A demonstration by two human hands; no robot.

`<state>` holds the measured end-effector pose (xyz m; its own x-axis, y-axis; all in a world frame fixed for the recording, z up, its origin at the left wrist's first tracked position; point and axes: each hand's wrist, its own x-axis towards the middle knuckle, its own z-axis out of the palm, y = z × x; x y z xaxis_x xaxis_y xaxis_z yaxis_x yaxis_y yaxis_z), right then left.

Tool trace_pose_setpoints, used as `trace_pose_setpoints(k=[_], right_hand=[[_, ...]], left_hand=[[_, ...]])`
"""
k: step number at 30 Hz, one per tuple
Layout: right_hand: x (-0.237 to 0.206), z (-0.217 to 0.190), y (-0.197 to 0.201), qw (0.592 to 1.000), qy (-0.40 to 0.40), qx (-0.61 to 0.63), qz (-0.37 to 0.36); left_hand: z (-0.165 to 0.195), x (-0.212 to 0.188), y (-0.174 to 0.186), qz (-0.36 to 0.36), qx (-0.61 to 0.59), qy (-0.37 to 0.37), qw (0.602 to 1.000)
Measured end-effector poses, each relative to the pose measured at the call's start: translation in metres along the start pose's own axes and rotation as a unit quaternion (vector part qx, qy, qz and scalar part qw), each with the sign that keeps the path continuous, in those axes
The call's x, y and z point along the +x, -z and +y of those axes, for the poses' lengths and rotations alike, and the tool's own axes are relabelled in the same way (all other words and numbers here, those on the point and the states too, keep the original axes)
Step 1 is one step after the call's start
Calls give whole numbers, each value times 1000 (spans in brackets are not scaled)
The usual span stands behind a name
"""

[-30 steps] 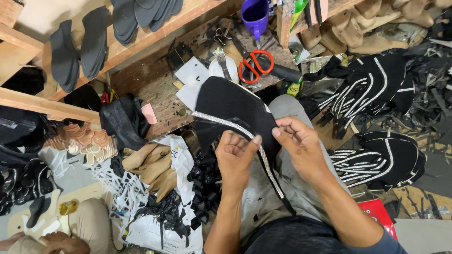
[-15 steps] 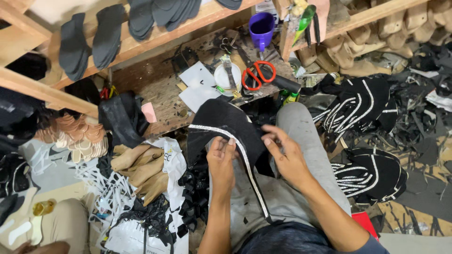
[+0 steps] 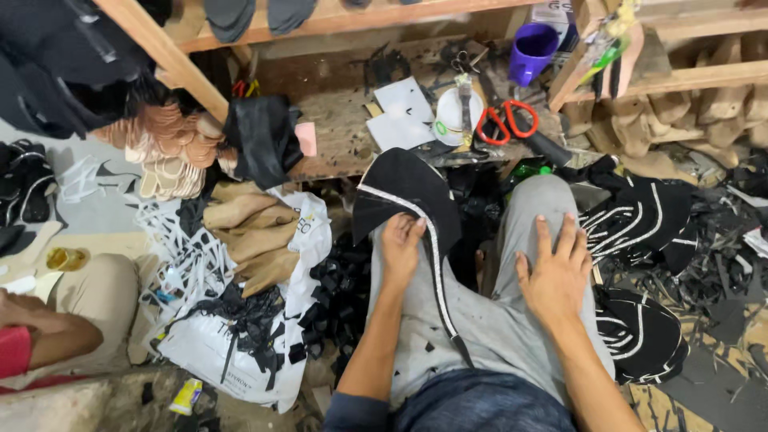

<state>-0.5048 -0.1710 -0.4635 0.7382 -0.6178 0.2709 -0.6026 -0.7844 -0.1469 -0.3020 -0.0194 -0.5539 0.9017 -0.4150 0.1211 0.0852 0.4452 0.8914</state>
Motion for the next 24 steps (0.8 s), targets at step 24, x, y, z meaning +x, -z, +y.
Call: trace_pose_setpoints(k=[24], right_hand=[[-40, -59, 74, 998, 23, -12, 58]], left_hand=[[11, -11, -12, -52, -29, 16, 998]])
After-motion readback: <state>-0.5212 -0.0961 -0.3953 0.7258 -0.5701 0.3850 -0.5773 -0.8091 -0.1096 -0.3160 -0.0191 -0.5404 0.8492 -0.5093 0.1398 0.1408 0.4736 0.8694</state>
